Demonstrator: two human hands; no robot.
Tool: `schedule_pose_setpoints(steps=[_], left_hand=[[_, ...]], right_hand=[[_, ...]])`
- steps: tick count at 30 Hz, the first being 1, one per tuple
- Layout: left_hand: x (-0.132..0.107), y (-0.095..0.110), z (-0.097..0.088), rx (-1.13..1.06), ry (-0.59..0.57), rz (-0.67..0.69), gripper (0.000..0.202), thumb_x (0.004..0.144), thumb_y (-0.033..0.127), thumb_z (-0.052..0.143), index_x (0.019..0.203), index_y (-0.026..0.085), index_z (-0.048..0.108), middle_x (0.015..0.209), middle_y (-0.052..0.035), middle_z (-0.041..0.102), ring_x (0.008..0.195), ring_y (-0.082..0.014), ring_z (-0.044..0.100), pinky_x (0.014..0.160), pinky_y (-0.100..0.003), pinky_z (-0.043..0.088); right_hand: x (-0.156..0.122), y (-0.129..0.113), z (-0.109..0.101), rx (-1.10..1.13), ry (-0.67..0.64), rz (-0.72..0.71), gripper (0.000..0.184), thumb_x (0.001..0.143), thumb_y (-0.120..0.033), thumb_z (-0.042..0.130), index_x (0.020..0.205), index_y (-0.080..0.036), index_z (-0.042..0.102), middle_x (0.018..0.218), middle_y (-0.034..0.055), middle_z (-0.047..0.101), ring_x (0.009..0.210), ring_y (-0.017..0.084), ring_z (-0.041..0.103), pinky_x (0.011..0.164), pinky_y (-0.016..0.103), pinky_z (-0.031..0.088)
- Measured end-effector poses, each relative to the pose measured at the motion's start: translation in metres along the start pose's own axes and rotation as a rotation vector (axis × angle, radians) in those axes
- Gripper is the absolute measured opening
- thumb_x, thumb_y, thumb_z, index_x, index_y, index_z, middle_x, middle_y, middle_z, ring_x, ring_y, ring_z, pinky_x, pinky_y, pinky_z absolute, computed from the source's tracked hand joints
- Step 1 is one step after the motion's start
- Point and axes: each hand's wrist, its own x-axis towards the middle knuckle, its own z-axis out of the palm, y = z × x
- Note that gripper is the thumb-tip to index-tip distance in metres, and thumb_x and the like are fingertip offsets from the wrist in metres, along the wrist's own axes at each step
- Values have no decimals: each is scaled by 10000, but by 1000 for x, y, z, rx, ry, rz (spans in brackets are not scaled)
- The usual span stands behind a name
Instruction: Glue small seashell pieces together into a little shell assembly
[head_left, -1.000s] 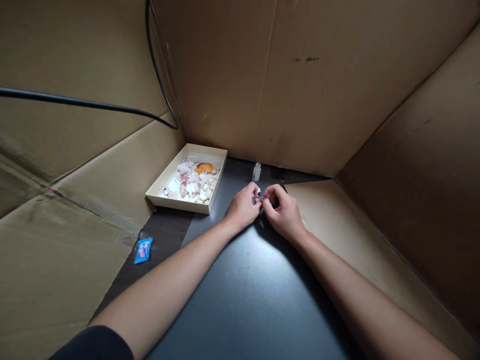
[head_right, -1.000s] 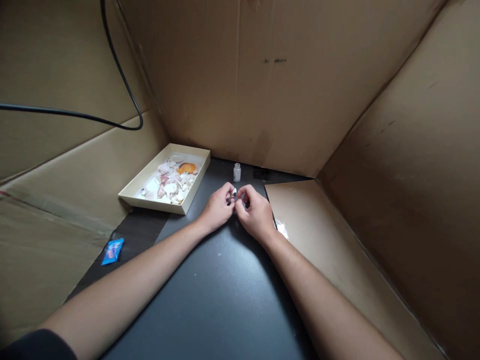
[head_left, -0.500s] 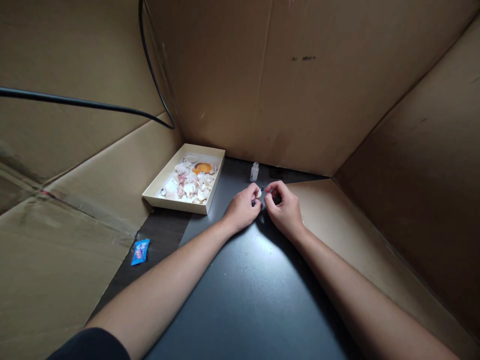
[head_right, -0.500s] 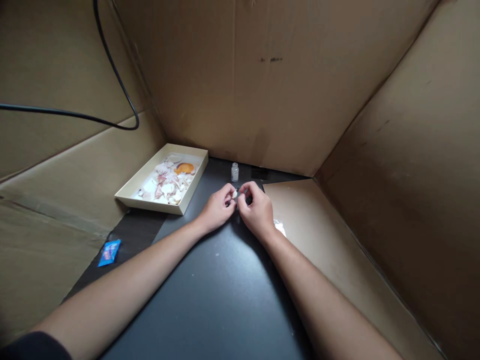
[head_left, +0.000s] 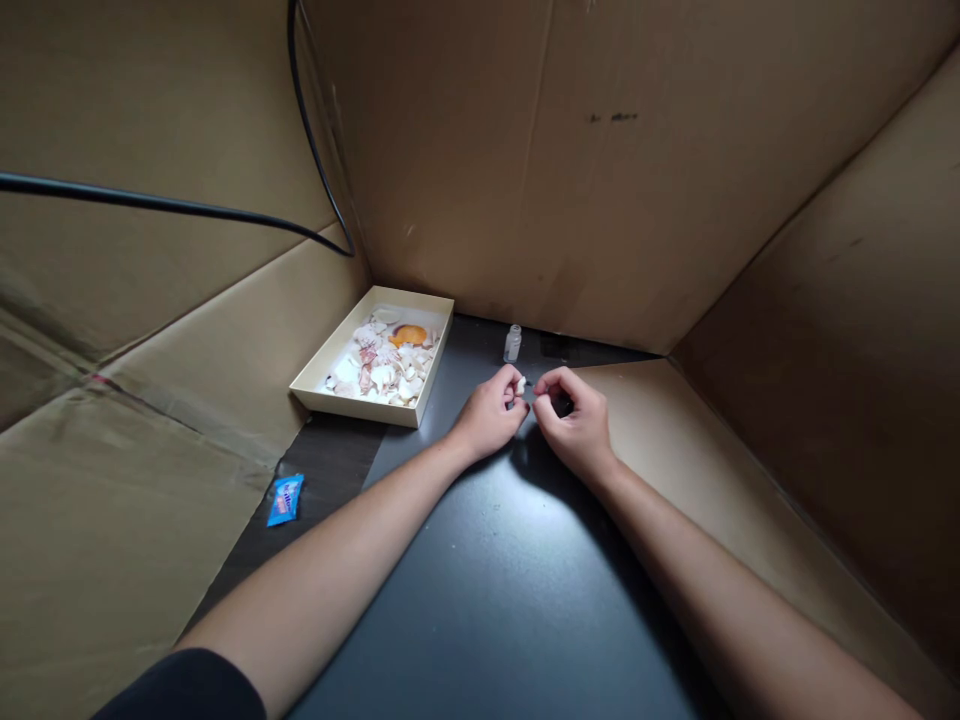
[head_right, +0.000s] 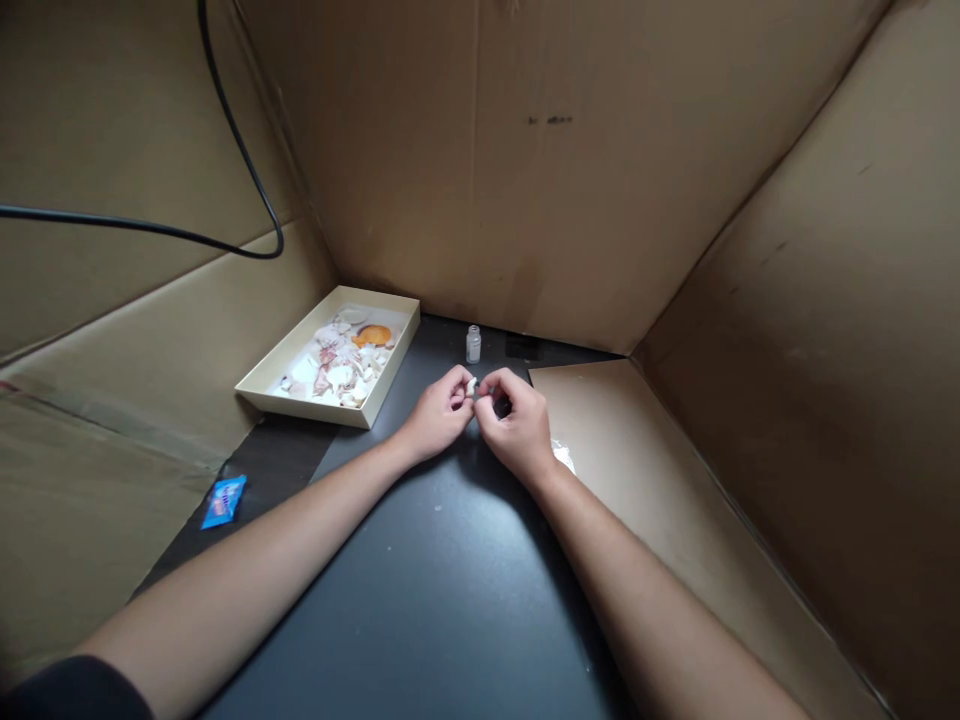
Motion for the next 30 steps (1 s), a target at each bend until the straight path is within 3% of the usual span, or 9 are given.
schedule_pose_setpoints(steps=[3,7,12,17,21,27,30], left_hand=[[0,1,-1,-7,14,-16,97,751,146,493,772,192,410,630,74,345,573,-71,333,561,-197,283],[0,6,-2,11,23,-26,110,738,127,477,753,195,393,628,73,337,577,-76,329,569,-206,282],[1,8,-4,-8,27,-65,97,763,141,468,720,187,395,636,62,363,605,-83,345,585,-215,282],[3,8,-5,-232,-32,-88,81,799,180,447,730,186,405,619,57,361,576,-79,345,552,-208,291],[5,11,-7,-454,-41,-270,93,820,210,405,732,199,376,543,73,329,451,-61,290,447,-195,223],[7,13,-10,-565,62,-335,38,768,203,433,765,203,395,537,64,464,381,-53,363,385,-181,225],[7,13,-10,-664,28,-350,54,749,219,454,773,199,410,559,47,517,370,-62,405,374,-190,247]], right_hand=[[0,0,0,-10,-31,27,49,723,-177,512,715,-208,550,615,-34,531,565,120,472,580,237,381],[1,1,-1,-20,33,76,52,719,-168,506,722,-205,543,615,-36,520,568,118,466,576,233,373],[0,2,0,20,-68,39,64,741,-180,500,765,-206,553,668,-22,559,612,126,495,600,235,390],[1,3,1,17,-60,95,60,749,-198,500,778,-208,552,685,-11,569,643,139,515,597,237,393],[-1,2,1,51,-57,54,57,758,-190,494,776,-208,545,680,-12,562,640,137,514,609,241,402],[-3,-1,2,61,-97,3,52,771,-189,503,800,-213,538,675,-21,563,601,127,501,605,243,407],[-2,-1,3,71,-118,-22,48,784,-189,504,802,-212,542,715,-13,596,626,129,531,628,243,420]])
